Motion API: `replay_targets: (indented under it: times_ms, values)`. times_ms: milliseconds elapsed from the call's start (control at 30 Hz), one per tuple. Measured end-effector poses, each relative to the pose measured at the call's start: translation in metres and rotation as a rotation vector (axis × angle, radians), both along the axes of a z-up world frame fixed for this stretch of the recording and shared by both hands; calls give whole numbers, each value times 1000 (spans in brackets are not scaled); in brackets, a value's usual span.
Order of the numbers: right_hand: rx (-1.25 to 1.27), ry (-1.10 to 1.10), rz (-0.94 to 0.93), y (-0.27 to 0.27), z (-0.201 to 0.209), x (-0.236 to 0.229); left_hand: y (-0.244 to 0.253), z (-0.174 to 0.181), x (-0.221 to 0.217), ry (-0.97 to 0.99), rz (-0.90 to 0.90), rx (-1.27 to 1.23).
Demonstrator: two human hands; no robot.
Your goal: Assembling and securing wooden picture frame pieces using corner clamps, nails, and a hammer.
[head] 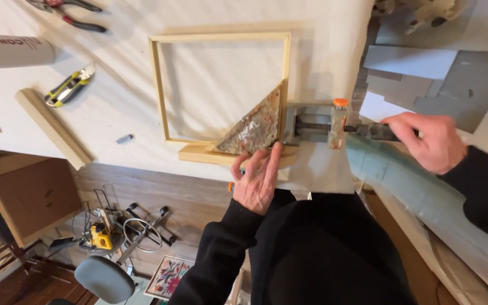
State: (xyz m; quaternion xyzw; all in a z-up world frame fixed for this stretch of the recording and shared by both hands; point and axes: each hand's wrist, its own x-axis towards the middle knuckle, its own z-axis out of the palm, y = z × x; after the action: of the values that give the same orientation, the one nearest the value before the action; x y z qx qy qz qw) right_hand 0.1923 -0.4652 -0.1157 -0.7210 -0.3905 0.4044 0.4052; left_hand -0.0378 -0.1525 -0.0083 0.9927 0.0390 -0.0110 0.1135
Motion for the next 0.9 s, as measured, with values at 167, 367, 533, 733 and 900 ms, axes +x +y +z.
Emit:
replay_targets:
  times_ms: [167, 367, 533, 733, 900]
  values:
    - [-240, 970, -498, -3, 3, 0, -8, -5, -1, 7, 18, -29]
    - [94, -544, 19, 16, 29, 4, -4, 1, -2, -1, 27, -27]
    - [-487, 951, -574, 2, 0, 8, -6, -5, 0, -8, 17, -45]
    - [-30, -530, 88, 19, 21, 5, -3, -2, -1, -33, 30, -63]
    - [-414, 255, -247, 26, 40, 9, -3, 0, 2, 16, 21, -46]
